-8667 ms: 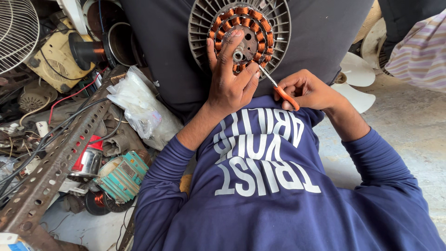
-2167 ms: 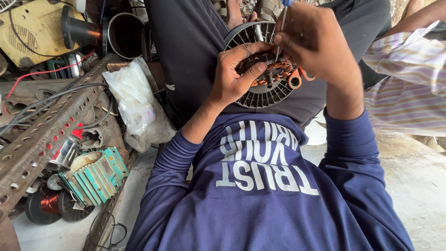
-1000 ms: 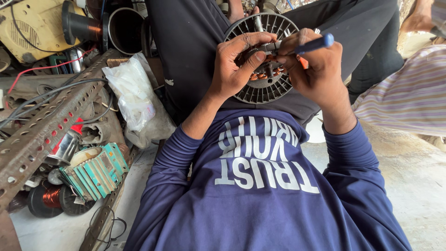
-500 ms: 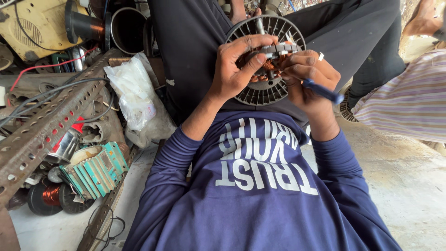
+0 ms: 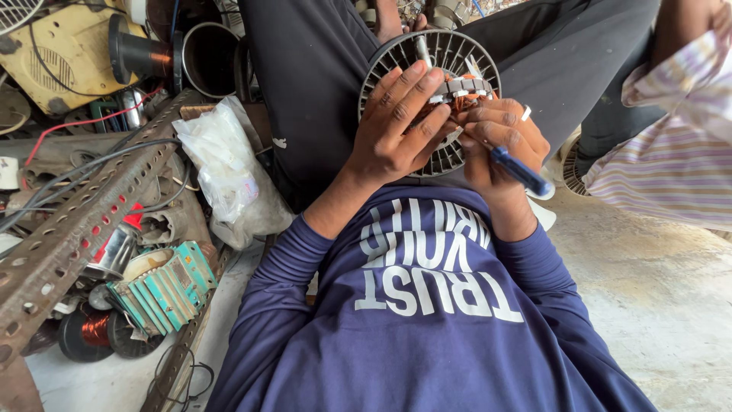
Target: The person sits on the floor and uses a screwdriver and pliers to adjust and secure the copper windings on a motor stator. They repeatedly insert and remove small metal spacers between the winding coils and tighten connections.
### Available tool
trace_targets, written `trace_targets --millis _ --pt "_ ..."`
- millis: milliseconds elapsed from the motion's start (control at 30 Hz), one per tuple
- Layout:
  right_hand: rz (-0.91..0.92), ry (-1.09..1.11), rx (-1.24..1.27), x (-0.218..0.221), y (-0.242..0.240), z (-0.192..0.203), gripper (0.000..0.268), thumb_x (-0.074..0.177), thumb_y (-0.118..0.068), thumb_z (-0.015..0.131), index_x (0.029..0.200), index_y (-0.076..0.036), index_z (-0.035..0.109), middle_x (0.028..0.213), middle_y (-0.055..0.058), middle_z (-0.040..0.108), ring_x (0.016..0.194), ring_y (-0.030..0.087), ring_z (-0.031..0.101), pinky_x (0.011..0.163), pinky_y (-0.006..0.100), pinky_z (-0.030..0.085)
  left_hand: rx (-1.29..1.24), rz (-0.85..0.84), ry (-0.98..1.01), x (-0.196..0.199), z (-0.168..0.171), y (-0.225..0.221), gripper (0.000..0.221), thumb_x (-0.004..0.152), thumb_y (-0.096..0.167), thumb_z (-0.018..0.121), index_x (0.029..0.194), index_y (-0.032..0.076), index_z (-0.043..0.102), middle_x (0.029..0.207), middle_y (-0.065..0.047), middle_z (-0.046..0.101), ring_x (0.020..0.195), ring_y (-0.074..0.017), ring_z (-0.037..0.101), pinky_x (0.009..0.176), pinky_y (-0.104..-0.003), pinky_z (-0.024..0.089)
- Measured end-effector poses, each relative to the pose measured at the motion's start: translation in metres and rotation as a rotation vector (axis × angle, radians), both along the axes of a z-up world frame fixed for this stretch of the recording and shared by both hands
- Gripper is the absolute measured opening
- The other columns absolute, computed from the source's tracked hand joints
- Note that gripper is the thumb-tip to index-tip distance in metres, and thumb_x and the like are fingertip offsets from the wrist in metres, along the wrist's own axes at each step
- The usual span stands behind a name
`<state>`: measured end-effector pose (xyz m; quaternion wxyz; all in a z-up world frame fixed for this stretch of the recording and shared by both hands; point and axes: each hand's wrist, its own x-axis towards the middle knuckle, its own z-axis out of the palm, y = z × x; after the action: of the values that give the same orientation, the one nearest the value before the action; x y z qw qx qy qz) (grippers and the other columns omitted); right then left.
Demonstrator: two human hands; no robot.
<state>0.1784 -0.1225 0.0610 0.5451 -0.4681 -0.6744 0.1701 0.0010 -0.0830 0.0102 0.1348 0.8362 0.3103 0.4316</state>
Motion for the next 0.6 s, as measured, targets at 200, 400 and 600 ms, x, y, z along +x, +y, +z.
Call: trace_targets --millis 200,400,600 --pt "-0.213 0.342 0.204 0.017 0.002 -0.009 0.023 0.099 -0.006 0.068 0.100 -0.004 0.045 0.084 0.012 0.062 0.076 0.023 0.064 0.064 0.033 0.059 0.009 0.076 0.078 0.008 0.011 0.001 0.026 0.106 0.033 0.076 0.108 0.008 0.070 0.138 -0.011 0.061 0.124 -0.0246 0.060 0.101 -0.038 0.043" --pt "-0.126 0.739 -0.186 0.029 0.036 -0.019 0.016 0.115 -0.013 0.063 0.118 0.000 0.054 0.098 0.015 0.068 0.080 0.021 0.068 0.072 0.034 0.058 0.087 0.100 0.108 0.014 0.020 0.002 0.020 0.101 0.022 0.081 0.103 0.006 0.070 0.135 -0.009 0.062 0.123 -0.0236 0.060 0.105 -0.044 0.040" --pt "-0.067 0.758 -0.214 0.005 0.051 -0.030 0.013 0.118 -0.010 0.061 0.117 0.001 0.055 0.098 0.014 0.069 0.078 0.018 0.068 0.069 0.030 0.057 0.215 0.094 0.099 0.016 0.012 0.005 0.012 0.098 0.015 0.083 0.100 0.005 0.076 0.129 -0.003 0.061 0.126 -0.0218 0.057 0.111 -0.049 0.040"
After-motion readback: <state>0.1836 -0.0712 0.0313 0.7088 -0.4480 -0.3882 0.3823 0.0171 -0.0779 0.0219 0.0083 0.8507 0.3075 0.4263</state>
